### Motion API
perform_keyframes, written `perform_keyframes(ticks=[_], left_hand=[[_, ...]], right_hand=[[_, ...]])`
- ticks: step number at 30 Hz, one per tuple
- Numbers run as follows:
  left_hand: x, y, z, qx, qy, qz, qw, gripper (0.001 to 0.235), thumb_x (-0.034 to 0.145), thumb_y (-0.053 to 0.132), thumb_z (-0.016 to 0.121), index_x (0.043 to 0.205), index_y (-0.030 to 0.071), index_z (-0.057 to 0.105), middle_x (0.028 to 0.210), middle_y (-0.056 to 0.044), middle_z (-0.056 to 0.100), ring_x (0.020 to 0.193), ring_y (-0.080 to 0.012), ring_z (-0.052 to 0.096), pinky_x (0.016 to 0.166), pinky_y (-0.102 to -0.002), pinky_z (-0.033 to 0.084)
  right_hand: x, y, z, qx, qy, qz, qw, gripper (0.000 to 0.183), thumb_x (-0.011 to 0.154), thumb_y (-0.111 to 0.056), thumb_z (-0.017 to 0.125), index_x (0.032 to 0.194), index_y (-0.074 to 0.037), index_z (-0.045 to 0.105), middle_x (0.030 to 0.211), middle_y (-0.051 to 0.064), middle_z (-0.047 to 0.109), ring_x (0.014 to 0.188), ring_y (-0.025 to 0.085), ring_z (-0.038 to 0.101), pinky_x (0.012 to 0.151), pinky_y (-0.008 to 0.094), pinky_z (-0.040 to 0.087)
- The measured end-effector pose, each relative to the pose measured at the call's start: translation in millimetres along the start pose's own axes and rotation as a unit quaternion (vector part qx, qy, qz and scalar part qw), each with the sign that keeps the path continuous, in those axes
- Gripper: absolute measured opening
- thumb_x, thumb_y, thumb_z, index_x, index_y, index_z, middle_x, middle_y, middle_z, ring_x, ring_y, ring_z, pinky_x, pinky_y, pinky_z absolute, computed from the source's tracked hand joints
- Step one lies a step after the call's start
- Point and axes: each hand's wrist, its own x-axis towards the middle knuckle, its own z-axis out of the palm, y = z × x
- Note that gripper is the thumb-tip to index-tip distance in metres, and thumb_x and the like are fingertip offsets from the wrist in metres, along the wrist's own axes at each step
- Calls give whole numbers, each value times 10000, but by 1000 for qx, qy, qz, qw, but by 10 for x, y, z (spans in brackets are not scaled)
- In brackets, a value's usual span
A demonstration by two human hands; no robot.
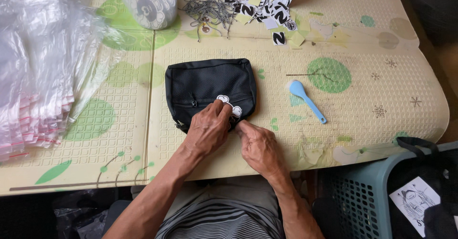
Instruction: The person attaches a chain with a cartoon bear charm to the zipper of a black mesh bag. They then place the decorated bag into a clear plastic zip-top bag and seal it.
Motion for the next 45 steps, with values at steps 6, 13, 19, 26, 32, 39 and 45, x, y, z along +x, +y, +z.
perform_keyframes(ticks=[6, 13, 19, 26, 32, 39, 45], left_hand=[[3, 0, -34, -19, -2, -11, 1000, 102, 838, 123, 599, 902, 124, 519, 814, -56, 448, 642, -327, 605, 461, -423, 509], [27, 29, -531, -96, -36, -87, 991, 313, 886, 149, 693, 1188, 193, 621, 810, -73, 593, 724, -351, 704, 634, -462, 574], [-232, -402, -799, 51, 144, -218, 964, 486, 878, 311, 831, 1245, 76, 614, 996, -136, 540, 922, -397, 621, 808, -486, 531], [-279, -613, -737, -151, 108, -351, 918, 410, 874, 178, 826, 1202, -22, 682, 953, -205, 702, 728, -299, 724, 601, -388, 580], [-262, -683, -730, -193, 153, -341, 907, 329, 874, 130, 812, 1161, -3, 720, 918, -180, 693, 664, -236, 696, 536, -331, 552], [-309, -770, -649, -241, 166, -343, 893, 347, 872, 144, 820, 1163, -20, 725, 927, -189, 666, 641, -211, 671, 506, -297, 543], [-269, -762, -677, -255, 163, -355, 885, 337, 858, 141, 824, 1135, -30, 736, 897, -198, 674, 619, -213, 671, 499, -304, 548]], right_hand=[[-64, 23, 119, -32, 37, -16, 999, 176, 990, -120, 507, 945, -164, 671, 790, 68, 718, 827, 331, 741, 757, 474, 583], [-30, -58, -61, 108, 99, -3, 989, 142, 994, -245, 676, 973, -113, 723, 753, 89, 681, 633, 219, 697, 595, 345, 590], [189, 179, -175, 88, 164, -3, 983, 155, 976, -183, 703, 1007, -31, 704, 808, 148, 658, 671, 313, 732, 587, 387, 591], [778, 573, -360, 10, 143, -12, 990, 165, 958, -174, 732, 1049, -38, 710, 837, 168, 706, 720, 346, 725, 636, 423, 583], [1133, 868, -241, -18, 87, 8, 996, 144, 958, -205, 708, 1041, -90, 735, 850, 156, 703, 771, 362, 728, 691, 455, 579], [1896, 1313, -323, -91, 177, -36, 979, 79, 947, -140, 694, 991, -117, 756, 858, 141, 662, 793, 372, 706, 761, 486, 558], [2700, 1638, -603, -151, 255, 7, 955, 125, 897, -53, 681, 973, -103, 767, 853, 124, 664, 851, 383, 718, 814, 496, 570]])
